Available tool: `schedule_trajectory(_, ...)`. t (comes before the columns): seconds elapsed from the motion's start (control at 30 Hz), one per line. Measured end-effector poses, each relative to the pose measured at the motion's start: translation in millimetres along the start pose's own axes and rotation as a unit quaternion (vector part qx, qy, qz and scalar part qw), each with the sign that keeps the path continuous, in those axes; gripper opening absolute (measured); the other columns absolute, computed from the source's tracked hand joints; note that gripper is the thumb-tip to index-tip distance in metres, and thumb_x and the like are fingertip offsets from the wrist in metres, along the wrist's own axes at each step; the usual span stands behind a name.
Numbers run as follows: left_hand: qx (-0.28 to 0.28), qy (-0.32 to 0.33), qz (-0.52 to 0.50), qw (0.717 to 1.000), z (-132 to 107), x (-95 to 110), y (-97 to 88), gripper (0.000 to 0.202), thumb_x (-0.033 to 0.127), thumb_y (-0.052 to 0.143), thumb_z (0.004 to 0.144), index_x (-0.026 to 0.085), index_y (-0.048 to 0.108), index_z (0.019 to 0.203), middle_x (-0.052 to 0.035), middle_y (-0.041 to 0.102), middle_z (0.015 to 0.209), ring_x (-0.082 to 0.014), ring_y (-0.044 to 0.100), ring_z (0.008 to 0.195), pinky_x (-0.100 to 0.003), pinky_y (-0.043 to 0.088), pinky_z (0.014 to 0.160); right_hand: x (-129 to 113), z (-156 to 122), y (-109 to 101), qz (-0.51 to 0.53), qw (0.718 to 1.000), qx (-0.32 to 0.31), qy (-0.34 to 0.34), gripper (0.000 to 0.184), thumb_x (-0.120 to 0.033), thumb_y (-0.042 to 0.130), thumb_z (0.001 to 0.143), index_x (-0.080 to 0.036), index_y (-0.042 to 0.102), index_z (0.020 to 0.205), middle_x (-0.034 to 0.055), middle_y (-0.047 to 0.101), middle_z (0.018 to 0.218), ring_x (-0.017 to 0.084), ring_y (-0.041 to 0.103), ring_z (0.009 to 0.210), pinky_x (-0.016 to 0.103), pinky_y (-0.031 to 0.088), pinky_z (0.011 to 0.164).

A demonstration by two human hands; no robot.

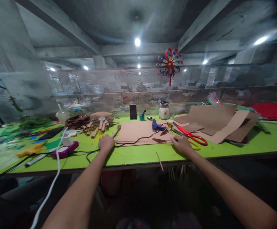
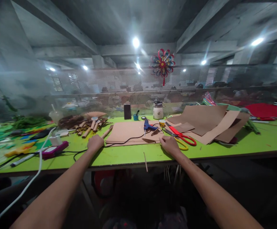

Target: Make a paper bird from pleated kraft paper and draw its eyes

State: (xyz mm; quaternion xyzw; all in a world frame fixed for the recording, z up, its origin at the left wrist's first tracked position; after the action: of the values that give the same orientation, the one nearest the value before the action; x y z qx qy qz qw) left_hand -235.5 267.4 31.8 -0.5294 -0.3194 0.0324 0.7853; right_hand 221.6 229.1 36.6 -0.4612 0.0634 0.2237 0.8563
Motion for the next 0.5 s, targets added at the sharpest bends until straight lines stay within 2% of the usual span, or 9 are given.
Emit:
schedule_trajectory(0.27,0.054,-0.036,-0.092,0.994,-19.2,2.6,-35.0,0.037,0.035,0.058,0.089,0.016,0.055,0.121,-0.0099,0.057,0.121,-0.022,0.06,0.102,-0.043,0.052,0.085,1.0,1.0,-0.3,0.002,1.0,0.002,0.007,0.039,-0.034,0.043,0.088,-0.018,0.059,0.057,0.008,0.067,0.06,0.018,0.056,0.056,0.028,0.03,0.058)
schedule_trajectory(0.33,0.069,-0.026,-0.128,0.989,-25.9,8.4,-45.2,0.036,0.034,0.056,0.091,0.015,0.054,0.121,-0.0107,0.058,0.118,-0.0226,0.06,0.1,-0.043,0.052,0.083,-0.3,0.9,-0.6,0.007,1.0,0.002,0.005,0.038,-0.035,0.043,0.088,-0.018,0.059,0.057,0.0079,0.066,0.06,0.018,0.056,0.057,0.027,0.03,0.058)
schedule_trajectory(0.4,0.085,-0.005,-0.167,0.982,-36.7,17.5,-53.9,0.034,0.031,0.048,0.093,0.011,0.051,0.12,-0.0151,0.063,0.105,-0.0265,0.062,0.093,-0.043,0.05,0.079,-2.2,0.5,-1.8,0.013,1.0,0.004,0.002,0.039,-0.035,0.043,0.088,-0.019,0.058,0.056,0.0077,0.066,0.059,0.018,0.056,0.056,0.027,0.031,0.057)
schedule_trajectory(0.5,0.102,0.038,-0.229,0.967,-64.6,34.9,-61.9,0.025,0.028,0.046,0.091,0.014,0.051,0.111,-0.0117,0.064,0.093,-0.0265,0.063,0.086,-0.038,0.047,0.075,-6.9,-0.9,-7.2,0.023,1.0,0.013,-0.003,0.039,-0.034,0.042,0.088,-0.019,0.058,0.055,0.0074,0.066,0.058,0.017,0.055,0.054,0.028,0.032,0.057)
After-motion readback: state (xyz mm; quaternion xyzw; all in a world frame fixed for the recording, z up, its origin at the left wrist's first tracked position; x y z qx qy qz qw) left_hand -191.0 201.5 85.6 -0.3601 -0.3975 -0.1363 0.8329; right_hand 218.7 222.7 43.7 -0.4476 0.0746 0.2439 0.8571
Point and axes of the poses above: each hand's wrist, its own z-axis towards the middle knuckle, its own y-axis out of the palm, x = y × z, the point moved 10 cm from there along z, towards the middle knuckle
